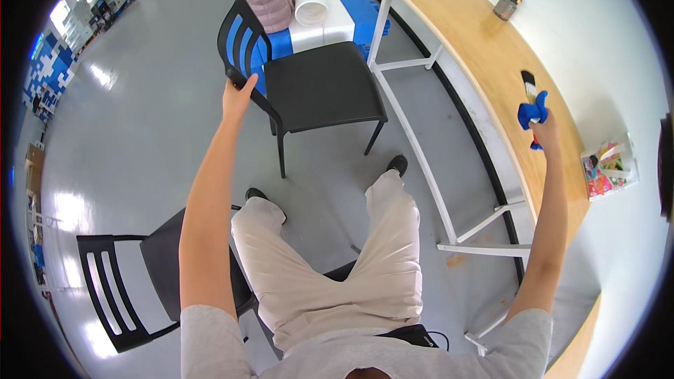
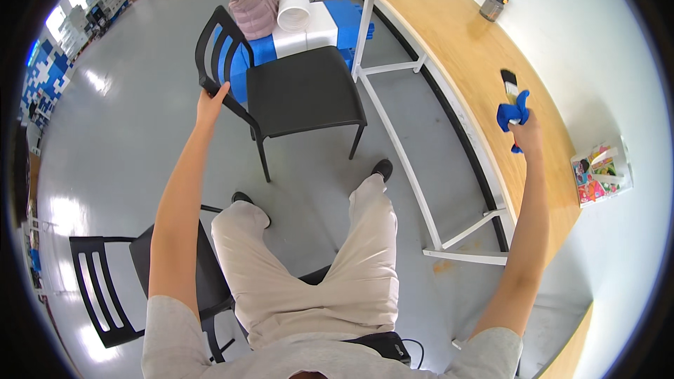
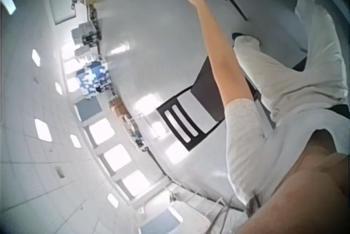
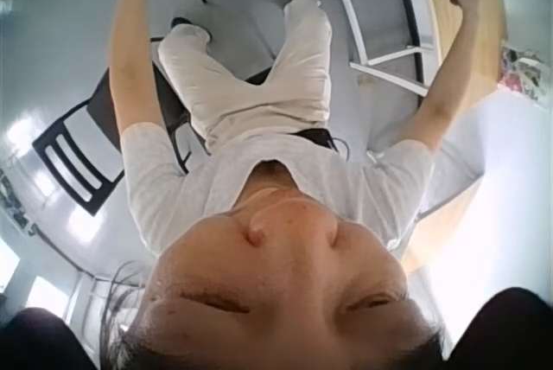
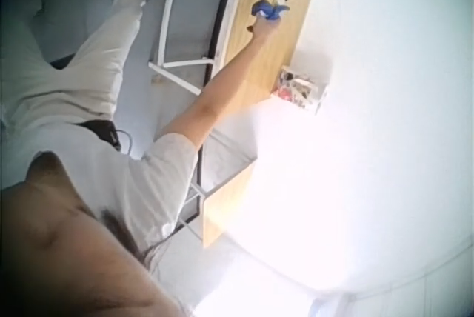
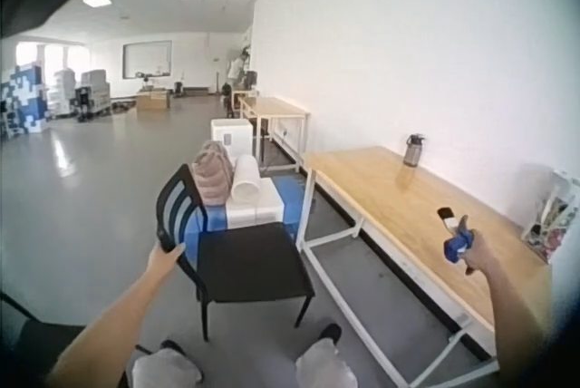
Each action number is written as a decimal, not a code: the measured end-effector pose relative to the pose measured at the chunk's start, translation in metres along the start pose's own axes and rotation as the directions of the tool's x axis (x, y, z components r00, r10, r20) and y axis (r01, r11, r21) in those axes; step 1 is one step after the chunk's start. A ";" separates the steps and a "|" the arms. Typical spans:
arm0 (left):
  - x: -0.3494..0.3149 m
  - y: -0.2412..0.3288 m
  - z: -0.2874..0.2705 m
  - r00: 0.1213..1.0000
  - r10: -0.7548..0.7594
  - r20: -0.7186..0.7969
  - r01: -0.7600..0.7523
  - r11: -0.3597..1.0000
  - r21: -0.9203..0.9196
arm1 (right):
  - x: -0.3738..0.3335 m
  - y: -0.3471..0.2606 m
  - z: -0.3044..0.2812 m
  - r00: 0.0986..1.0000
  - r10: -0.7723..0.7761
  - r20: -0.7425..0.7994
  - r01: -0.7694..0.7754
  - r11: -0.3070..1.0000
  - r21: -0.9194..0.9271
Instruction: Wiping down black metal chairs with a blue microfiber cloth.
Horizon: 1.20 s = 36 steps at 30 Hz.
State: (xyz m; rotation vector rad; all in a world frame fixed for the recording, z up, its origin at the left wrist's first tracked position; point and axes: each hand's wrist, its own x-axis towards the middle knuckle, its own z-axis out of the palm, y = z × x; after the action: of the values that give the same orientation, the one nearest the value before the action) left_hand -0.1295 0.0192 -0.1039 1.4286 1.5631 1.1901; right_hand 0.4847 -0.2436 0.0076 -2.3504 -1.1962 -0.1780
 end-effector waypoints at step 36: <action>-0.110 0.034 -0.063 0.994 0.104 0.014 -0.098 0.969 -0.225 | -0.259 -0.397 0.234 0.673 -0.739 -0.007 0.380 0.338 0.861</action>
State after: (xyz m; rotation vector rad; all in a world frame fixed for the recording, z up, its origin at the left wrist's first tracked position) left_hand -0.1601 -0.1010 -0.0605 1.3819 1.3051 1.3561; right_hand -0.0096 -0.1222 -0.1355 -1.0501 -1.7832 0.5637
